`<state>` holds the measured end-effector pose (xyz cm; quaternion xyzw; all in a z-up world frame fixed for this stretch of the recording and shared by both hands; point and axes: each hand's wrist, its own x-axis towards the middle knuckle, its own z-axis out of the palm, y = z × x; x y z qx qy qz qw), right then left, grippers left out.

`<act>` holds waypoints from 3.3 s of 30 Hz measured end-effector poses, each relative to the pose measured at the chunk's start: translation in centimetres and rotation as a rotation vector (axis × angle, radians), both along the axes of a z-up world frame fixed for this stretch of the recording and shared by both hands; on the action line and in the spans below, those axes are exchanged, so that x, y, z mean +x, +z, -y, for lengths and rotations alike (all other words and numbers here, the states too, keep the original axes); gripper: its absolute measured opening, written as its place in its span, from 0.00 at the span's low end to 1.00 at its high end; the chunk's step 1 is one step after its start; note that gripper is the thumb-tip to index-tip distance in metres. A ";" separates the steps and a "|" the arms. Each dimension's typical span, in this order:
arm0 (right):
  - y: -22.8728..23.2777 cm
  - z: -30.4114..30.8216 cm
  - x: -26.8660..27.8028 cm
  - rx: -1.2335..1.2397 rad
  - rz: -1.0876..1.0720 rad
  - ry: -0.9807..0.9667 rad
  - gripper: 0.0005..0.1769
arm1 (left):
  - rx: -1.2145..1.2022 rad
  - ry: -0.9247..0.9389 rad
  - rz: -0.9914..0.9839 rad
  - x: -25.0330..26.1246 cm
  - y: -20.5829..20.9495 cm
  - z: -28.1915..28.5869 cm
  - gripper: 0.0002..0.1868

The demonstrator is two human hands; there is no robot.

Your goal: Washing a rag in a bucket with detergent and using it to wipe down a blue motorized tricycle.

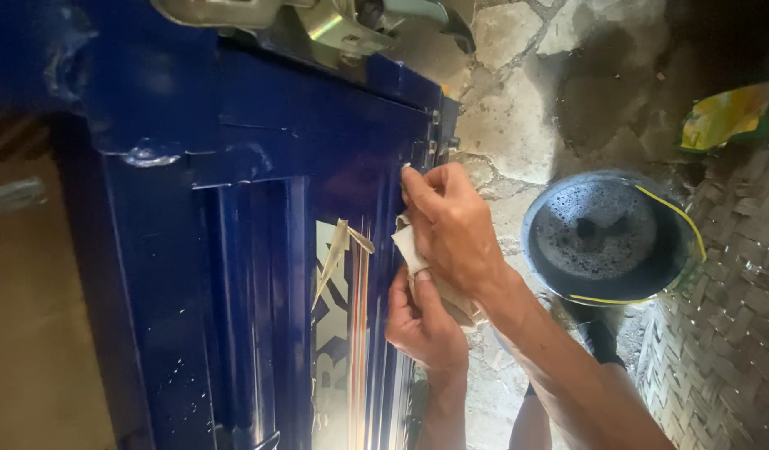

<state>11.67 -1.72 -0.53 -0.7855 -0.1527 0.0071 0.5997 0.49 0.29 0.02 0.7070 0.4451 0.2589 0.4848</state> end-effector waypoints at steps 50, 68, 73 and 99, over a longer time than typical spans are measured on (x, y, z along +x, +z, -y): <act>0.9 -0.7 -1.0 0.116 -0.391 -0.036 0.11 | -0.034 0.090 0.012 -0.7 0.6 0.7 0.15; 1.2 -1.0 -2.9 0.036 -0.198 -0.121 0.04 | 0.008 0.072 0.001 -3.2 1.6 1.5 0.16; 1.3 0.6 -5.0 0.119 -0.256 0.043 0.05 | 0.006 0.100 -0.034 -4.7 1.9 1.9 0.15; 2.7 -0.7 3.3 -0.221 0.243 0.173 0.10 | 0.052 -0.130 0.104 2.1 2.0 -1.9 0.20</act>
